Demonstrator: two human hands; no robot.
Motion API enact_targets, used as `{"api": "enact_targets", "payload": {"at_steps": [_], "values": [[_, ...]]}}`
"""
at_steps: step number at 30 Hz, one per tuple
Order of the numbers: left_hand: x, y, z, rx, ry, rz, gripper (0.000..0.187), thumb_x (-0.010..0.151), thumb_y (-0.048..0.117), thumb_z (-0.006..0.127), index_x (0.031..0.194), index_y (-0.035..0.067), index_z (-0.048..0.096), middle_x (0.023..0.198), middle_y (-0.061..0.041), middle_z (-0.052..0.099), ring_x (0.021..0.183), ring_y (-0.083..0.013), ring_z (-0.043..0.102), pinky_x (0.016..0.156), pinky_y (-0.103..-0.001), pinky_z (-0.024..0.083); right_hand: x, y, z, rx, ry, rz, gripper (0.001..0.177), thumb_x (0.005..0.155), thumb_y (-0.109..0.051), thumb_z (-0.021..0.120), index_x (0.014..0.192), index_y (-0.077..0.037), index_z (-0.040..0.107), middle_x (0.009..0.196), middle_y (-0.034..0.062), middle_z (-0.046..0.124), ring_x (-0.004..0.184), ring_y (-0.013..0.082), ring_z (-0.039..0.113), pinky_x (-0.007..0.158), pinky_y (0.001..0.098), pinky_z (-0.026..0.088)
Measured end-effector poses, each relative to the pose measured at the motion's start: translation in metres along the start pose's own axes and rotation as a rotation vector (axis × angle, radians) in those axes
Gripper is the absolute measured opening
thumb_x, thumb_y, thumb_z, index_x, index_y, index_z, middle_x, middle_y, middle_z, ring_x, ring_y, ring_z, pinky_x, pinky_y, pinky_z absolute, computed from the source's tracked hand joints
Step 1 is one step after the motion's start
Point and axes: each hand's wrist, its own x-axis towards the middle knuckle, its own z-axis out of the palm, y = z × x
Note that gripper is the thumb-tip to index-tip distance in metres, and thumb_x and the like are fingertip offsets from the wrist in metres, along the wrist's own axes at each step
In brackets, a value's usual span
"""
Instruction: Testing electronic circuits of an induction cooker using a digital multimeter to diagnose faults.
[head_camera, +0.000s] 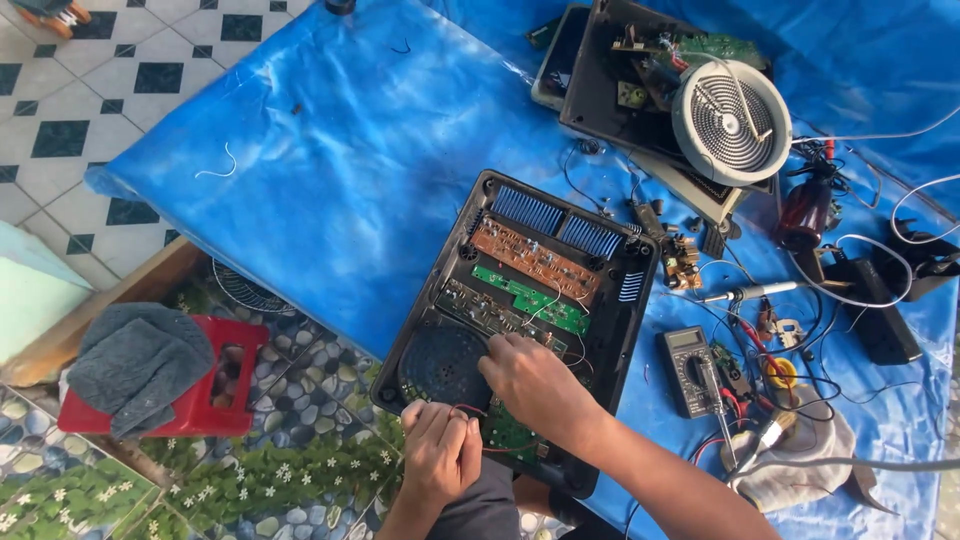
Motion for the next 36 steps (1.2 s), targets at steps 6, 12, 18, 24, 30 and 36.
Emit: {"api": "enact_targets", "payload": {"at_steps": [6, 12, 18, 24, 30, 36], "values": [[-0.001, -0.001, -0.001, 0.006, -0.02, 0.0, 0.033, 0.103, 0.014, 0.05, 0.07, 0.012, 0.044, 0.064, -0.002, 0.044, 0.058, -0.0208, 0.044, 0.078, -0.036, 0.035, 0.008, -0.005, 0.015, -0.107, -0.067, 0.025, 0.019, 0.102, -0.008, 0.058, 0.085, -0.012, 0.066, 0.09, 0.01, 0.059, 0.076, 0.0223, 0.056, 0.06, 0.0351, 0.052], [0.002, 0.0, -0.004, -0.012, -0.033, -0.004, 0.031, 0.103, 0.015, 0.05, 0.072, 0.01, 0.048, 0.066, -0.004, 0.048, 0.059, -0.0218, 0.047, 0.078, -0.037, 0.037, 0.006, -0.009, 0.011, -0.148, -0.096, 0.049, 0.017, 0.1, -0.007, 0.06, 0.086, -0.016, 0.066, 0.092, 0.0069, 0.06, 0.081, 0.0193, 0.058, 0.062, 0.0315, 0.052], [0.002, -0.003, -0.001, -0.002, -0.035, -0.005, 0.032, 0.104, 0.016, 0.051, 0.073, 0.01, 0.049, 0.066, -0.003, 0.047, 0.059, -0.0206, 0.046, 0.08, -0.037, 0.036, 0.005, -0.008, 0.011, -0.135, -0.086, 0.08, 0.017, 0.098, -0.005, 0.061, 0.085, -0.014, 0.066, 0.091, 0.0079, 0.059, 0.078, 0.0197, 0.058, 0.048, 0.0313, 0.054], [0.007, 0.0, -0.008, -0.016, -0.034, 0.013, 0.03, 0.104, 0.013, 0.052, 0.074, 0.008, 0.048, 0.066, -0.005, 0.049, 0.061, -0.0218, 0.049, 0.082, -0.038, 0.038, 0.005, -0.011, 0.014, -0.177, -0.093, 0.059, 0.014, 0.099, -0.006, 0.062, 0.088, -0.014, 0.066, 0.095, 0.0084, 0.059, 0.081, 0.0193, 0.058, 0.05, 0.0283, 0.054], [0.01, 0.001, -0.01, -0.005, 0.009, 0.042, 0.031, 0.104, 0.011, 0.051, 0.073, 0.009, 0.047, 0.065, -0.004, 0.048, 0.059, -0.0214, 0.049, 0.08, -0.038, 0.038, 0.0, -0.008, 0.011, -0.158, -0.084, 0.036, 0.007, 0.098, -0.008, 0.062, 0.095, -0.012, 0.067, 0.097, 0.0093, 0.059, 0.083, 0.0216, 0.058, 0.06, 0.0311, 0.055], [0.007, -0.002, -0.007, 0.004, 0.028, 0.062, 0.032, 0.103, 0.011, 0.052, 0.071, 0.01, 0.045, 0.065, -0.004, 0.048, 0.06, -0.0214, 0.049, 0.079, -0.038, 0.038, -0.004, 0.002, 0.01, 0.106, -0.124, 0.039, 0.016, 0.096, 0.002, 0.058, 0.105, -0.006, 0.069, 0.102, 0.0121, 0.061, 0.084, 0.0242, 0.061, 0.072, 0.0342, 0.057]]}}
